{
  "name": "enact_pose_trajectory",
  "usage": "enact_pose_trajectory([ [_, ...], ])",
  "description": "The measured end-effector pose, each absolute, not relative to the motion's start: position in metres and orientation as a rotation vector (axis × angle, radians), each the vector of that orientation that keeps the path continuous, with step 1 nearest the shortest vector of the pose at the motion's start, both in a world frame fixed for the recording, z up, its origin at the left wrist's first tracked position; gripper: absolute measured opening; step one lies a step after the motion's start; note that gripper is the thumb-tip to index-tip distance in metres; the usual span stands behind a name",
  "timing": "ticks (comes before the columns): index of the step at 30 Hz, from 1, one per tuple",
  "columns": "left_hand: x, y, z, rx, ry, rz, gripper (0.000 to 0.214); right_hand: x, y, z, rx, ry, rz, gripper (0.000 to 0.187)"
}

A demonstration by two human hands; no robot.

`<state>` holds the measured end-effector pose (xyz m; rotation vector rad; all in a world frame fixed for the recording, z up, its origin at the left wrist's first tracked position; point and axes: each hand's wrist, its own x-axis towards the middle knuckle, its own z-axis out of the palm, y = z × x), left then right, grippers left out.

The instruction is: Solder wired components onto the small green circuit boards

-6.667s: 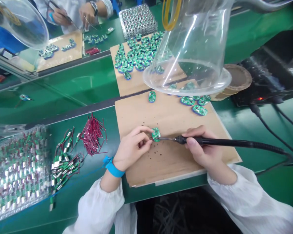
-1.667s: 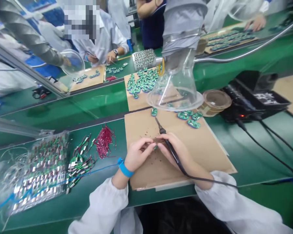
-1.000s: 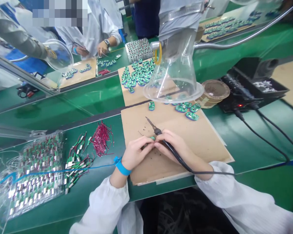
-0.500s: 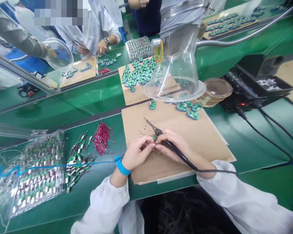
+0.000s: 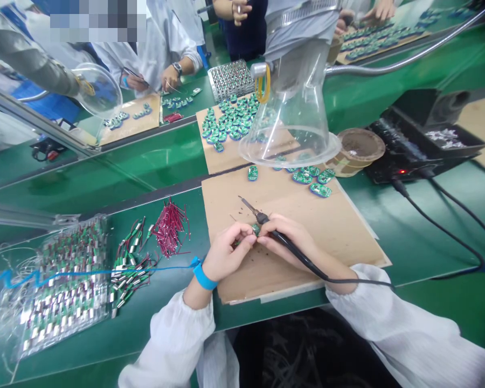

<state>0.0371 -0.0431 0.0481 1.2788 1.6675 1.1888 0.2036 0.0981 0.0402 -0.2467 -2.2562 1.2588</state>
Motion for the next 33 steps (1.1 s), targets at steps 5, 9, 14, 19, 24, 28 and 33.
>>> enact_pose_trajectory([
  [5,0.036,-0.042,0.052,1.275,1.749,1.198,0.018,0.203,0.097,0.04,-0.251,-2.28,1.212,0.004],
  [9,0.028,-0.042,0.052,1.23,1.907,1.156,0.016,0.202,0.095,0.04,-0.332,-2.286,1.19,0.008],
  [14,0.022,-0.04,0.05,1.297,2.026,1.066,0.017,0.201,0.093,0.037,-0.291,-2.326,1.165,0.018],
  [19,0.023,-0.039,0.051,1.323,2.042,1.02,0.016,0.202,0.091,0.036,-0.257,-2.327,1.168,0.022],
  [24,0.022,-0.041,0.053,1.327,2.018,0.991,0.013,0.2,0.091,0.039,-0.281,-2.304,1.176,0.022],
  [28,0.022,-0.041,0.054,1.347,2.008,0.982,0.012,0.201,0.091,0.039,-0.284,-2.308,1.163,0.022],
  [33,0.022,-0.041,0.054,1.386,2.004,0.956,0.01,0.201,0.091,0.039,-0.305,-2.329,1.147,0.024],
])
